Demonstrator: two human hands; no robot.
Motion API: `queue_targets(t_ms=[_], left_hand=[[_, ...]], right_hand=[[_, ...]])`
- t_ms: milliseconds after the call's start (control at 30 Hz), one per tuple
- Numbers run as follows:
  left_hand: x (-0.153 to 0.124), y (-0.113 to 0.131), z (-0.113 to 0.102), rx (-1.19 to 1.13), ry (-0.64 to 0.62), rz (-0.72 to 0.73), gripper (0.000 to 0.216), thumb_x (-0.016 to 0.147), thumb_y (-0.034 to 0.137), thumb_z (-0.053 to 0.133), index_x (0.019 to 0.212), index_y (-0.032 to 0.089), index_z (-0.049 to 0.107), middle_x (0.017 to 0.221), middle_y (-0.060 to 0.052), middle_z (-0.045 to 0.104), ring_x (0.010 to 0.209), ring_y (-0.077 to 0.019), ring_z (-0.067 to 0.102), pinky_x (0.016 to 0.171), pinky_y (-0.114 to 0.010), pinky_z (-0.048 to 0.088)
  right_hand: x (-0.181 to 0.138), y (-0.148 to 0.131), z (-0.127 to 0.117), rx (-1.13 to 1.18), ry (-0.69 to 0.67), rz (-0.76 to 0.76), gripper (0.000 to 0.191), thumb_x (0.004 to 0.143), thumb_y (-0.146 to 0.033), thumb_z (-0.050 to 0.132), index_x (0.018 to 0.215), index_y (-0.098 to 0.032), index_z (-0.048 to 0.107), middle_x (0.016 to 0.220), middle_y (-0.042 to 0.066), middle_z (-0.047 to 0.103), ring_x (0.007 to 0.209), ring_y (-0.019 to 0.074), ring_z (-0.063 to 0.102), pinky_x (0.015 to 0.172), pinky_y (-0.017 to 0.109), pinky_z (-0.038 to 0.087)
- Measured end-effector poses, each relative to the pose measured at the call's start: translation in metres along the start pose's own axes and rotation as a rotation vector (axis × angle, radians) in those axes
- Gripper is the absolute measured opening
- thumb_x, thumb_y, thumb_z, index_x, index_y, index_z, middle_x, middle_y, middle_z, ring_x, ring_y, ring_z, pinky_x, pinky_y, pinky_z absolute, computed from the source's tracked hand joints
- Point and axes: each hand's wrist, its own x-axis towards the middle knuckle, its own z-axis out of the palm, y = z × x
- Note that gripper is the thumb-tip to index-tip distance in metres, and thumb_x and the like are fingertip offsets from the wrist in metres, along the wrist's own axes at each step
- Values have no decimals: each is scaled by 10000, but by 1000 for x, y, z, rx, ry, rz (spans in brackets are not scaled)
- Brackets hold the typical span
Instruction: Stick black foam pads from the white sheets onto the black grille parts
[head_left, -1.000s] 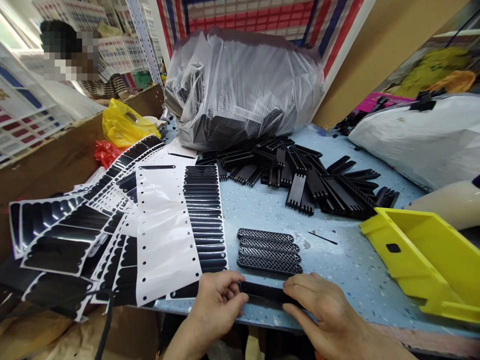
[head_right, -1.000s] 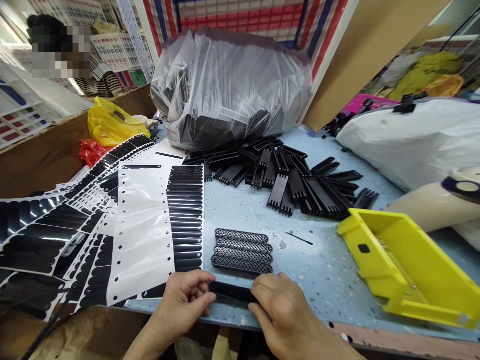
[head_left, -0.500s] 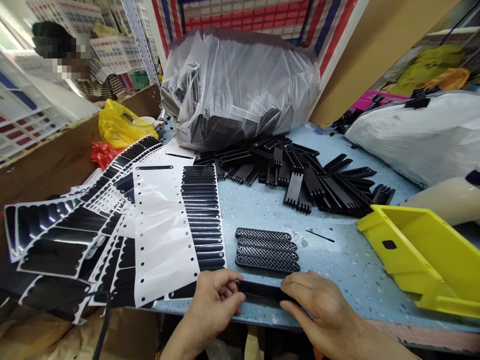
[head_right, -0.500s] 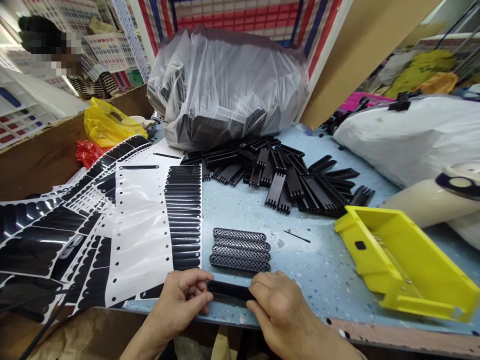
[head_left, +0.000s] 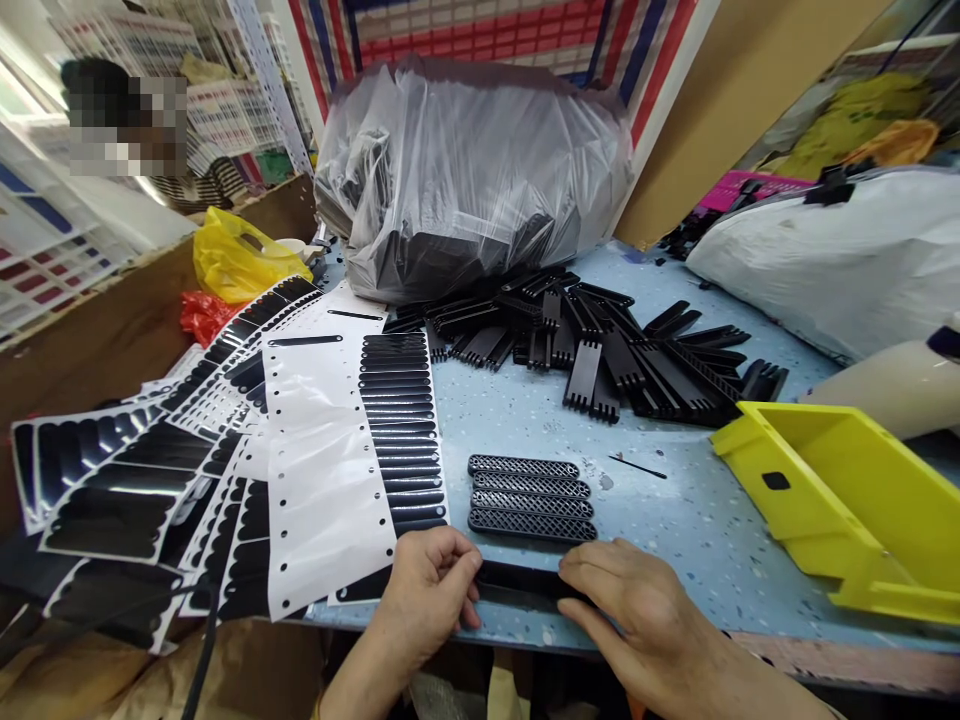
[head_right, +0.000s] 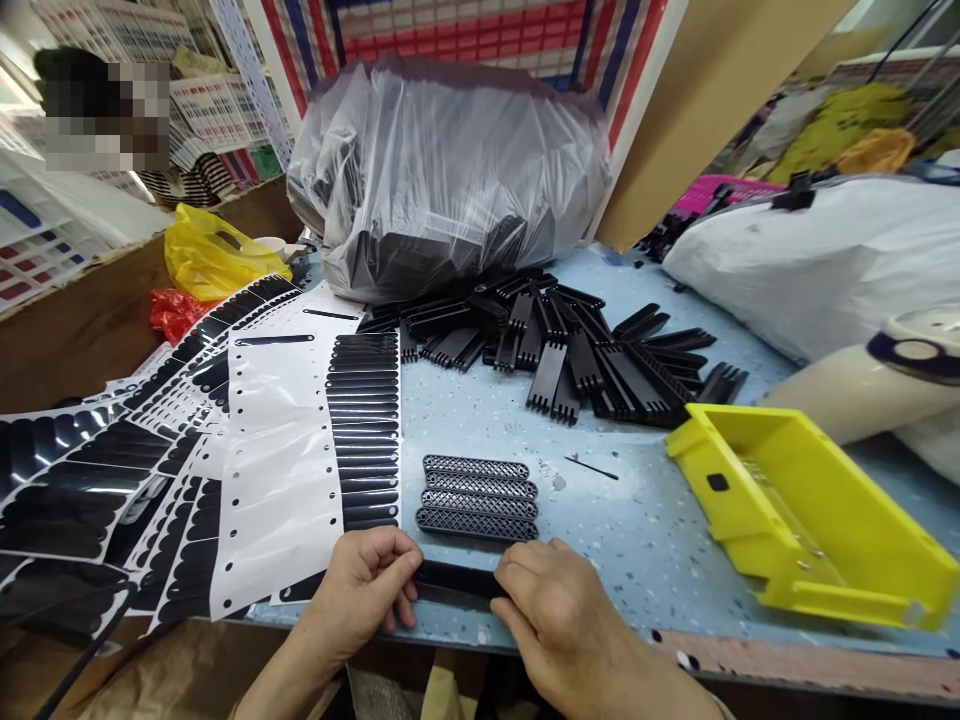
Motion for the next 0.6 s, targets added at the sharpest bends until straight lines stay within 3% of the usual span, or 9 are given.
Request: queue_targets(t_ms=[167, 367, 533, 600], left_hand=[[0, -2, 0, 56, 7, 19, 260, 707, 425, 631, 646, 179, 571, 487, 42, 545, 390, -125, 609, 347, -163, 349], [-5, 1, -4, 221, 15, 162, 264, 795, 390, 564, 639, 177, 581, 503, 43, 520, 409, -148, 631, 423, -206, 408], [-10, 1, -6, 210, -7, 154, 352, 847, 431, 498, 951, 143, 670, 603, 9, 614, 423, -171, 652, 460, -249, 458], [-10, 1, -5, 230, -10, 146, 374, 831, 434, 509, 973, 131, 677, 602, 5, 606, 421, -170, 640, 456, -252, 457]], right_hand=[[-2, 2, 3, 6, 10, 8, 195, 830, -68, 517, 778, -206, 645, 817, 64, 708, 694, 196, 646, 678, 332, 506], [-4, 2, 4, 21, 3, 21, 194, 819, -54, 528, 798, -201, 653, 836, 67, 710, 710, 197, 651, 675, 333, 521], [-5, 1, 3, 19, -3, 43, 205, 822, -45, 538, 840, -205, 666, 860, 64, 710, 737, 203, 659, 700, 340, 530], [-6, 1, 3, 17, -9, 51, 208, 829, -45, 538, 853, -207, 665, 882, 67, 712, 757, 208, 664, 718, 349, 534]])
